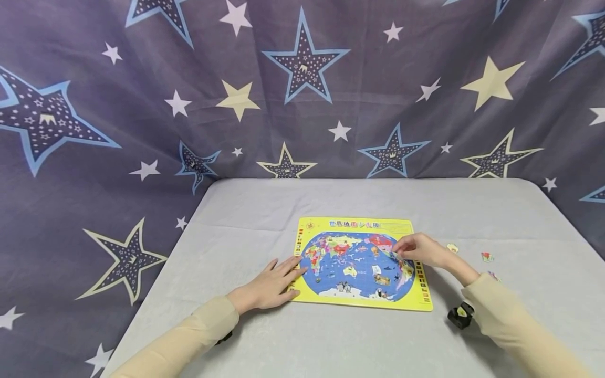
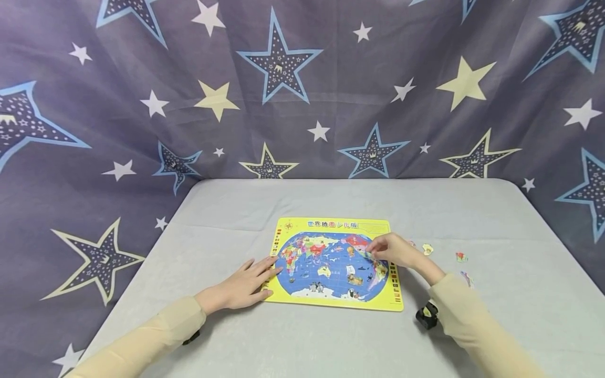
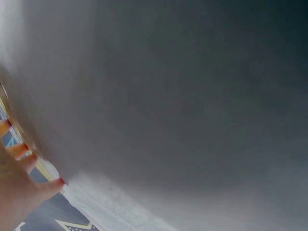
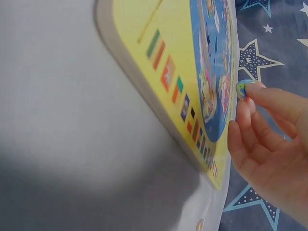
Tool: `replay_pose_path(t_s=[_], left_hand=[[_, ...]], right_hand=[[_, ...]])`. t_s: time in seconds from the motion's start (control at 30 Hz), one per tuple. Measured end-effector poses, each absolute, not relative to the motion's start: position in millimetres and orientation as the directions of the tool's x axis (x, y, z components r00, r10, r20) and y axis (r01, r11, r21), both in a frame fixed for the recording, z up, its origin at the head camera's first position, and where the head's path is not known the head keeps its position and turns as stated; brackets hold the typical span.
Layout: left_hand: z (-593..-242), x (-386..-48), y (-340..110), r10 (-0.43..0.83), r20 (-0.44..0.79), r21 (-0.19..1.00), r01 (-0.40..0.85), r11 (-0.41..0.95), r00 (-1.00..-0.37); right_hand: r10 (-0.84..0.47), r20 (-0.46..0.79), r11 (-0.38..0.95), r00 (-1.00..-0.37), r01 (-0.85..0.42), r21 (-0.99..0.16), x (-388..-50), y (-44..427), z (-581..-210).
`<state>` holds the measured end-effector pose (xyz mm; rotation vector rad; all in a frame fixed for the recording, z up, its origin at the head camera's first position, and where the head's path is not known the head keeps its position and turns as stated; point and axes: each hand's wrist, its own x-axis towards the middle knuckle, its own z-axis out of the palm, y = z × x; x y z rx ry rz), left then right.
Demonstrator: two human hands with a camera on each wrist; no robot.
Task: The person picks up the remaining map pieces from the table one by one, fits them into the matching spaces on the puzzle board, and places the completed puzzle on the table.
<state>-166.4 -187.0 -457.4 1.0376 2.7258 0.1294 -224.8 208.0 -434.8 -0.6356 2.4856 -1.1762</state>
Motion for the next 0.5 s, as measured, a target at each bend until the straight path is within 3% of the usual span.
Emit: replay_pose_path(t_s=[0.5], left_hand=[[-457.0, -166.7, -186.6, 0.666, -0.180, 0.148, 0.650, 0.746, -0.724]], right_hand=[[-0.511, -0.084, 0.580, -0.856, -0.270, -0.769, -233.0, 199.7, -439.8]])
